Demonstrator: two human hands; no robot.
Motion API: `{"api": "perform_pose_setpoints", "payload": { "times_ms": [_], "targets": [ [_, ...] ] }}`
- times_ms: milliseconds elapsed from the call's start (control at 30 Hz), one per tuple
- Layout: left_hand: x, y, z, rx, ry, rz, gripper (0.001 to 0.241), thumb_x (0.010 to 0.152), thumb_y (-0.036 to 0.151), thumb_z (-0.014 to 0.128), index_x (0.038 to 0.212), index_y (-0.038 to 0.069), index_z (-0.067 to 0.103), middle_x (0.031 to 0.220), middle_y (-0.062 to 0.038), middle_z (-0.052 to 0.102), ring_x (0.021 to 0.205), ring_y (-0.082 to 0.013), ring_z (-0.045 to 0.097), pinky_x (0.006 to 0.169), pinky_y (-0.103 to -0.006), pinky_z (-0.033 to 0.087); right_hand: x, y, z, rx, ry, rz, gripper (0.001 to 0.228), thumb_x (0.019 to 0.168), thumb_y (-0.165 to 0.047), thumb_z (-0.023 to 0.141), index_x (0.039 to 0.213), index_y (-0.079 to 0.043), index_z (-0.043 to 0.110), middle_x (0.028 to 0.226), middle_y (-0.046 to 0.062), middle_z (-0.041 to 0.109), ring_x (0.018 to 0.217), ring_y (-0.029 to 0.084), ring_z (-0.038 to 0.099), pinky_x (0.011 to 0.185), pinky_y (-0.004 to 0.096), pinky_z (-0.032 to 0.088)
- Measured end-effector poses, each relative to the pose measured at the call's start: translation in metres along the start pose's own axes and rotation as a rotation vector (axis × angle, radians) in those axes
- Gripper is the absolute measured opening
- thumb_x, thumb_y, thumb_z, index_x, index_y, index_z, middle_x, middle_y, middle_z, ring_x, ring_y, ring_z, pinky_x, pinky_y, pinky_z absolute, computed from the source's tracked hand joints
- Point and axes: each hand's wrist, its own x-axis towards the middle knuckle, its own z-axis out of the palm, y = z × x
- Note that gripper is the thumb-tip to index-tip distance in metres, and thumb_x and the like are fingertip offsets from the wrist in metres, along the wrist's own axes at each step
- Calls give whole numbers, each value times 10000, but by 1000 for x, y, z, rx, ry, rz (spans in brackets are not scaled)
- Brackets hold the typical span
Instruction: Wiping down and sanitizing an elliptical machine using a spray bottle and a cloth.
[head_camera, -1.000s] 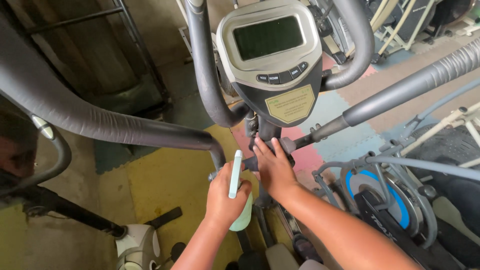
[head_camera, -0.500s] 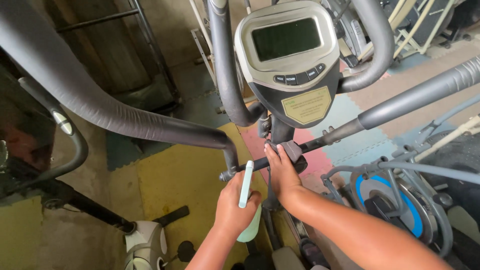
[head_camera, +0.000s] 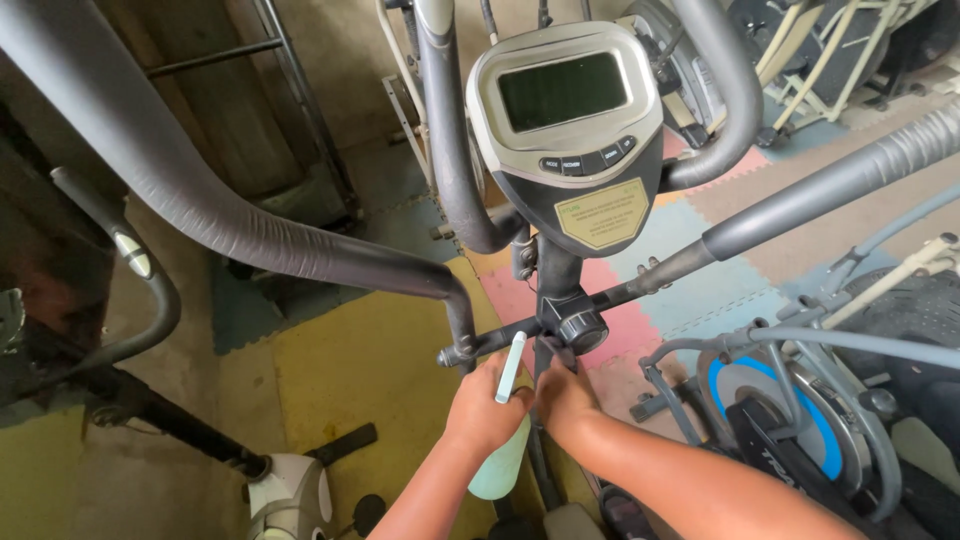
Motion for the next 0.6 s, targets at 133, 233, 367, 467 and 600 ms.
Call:
{"api": "perform_pose_setpoints", "payload": {
  "times_ms": [133, 233, 367, 467, 600],
  "targets": [
    [3, 12, 0, -59, -52, -32, 394, 706, 218, 757, 1083, 123, 690, 1098, -167, 727, 1070, -373, 671, 937, -431, 520, 43, -41, 80, 174, 236, 108, 386, 974, -173, 579, 1319, -64, 713, 1411, 133, 629, 1303, 383, 539, 998, 521, 371],
    [16, 2, 13, -17, -51, -51, 349, 750, 253, 715, 1068, 110, 696, 1054, -191, 740, 1037, -379, 695, 931, -427, 535, 27, -44, 86, 154, 270, 77, 326, 938, -240, 580, 1177, -123, 769, 1315, 105, 655, 1267, 343, 534, 1042, 511, 325],
    [22, 2, 21, -27, -58, -69, 318, 754, 264, 710, 1011, 76, 706, 1040, -199, 742, 1040, -383, 691, 930, -428, 534, 22, -49, 105, 314, 359, 81, 232, 914, -176, 599, 1022, -139, 801, 1064, 44, 724, 1077, 296, 616, 969, 484, 372],
    [25, 6, 22, 17, -66, -78, 310, 762, 264, 716, 1013, 83, 702, 1060, -200, 733, 1059, -389, 676, 940, -433, 523, 10, -45, 99, 353, 422, 78, 194, 850, -180, 629, 920, -146, 807, 994, 43, 707, 1013, 288, 617, 918, 480, 385],
    [23, 12, 13, -18, -77, -100, 307, 731, 238, 729, 999, 93, 699, 1040, -180, 746, 1045, -377, 687, 935, -426, 532, -15, -30, 80, 576, 504, 25, 162, 842, -161, 635, 848, -170, 796, 937, 50, 679, 1007, 292, 615, 884, 502, 397]
  ]
}}
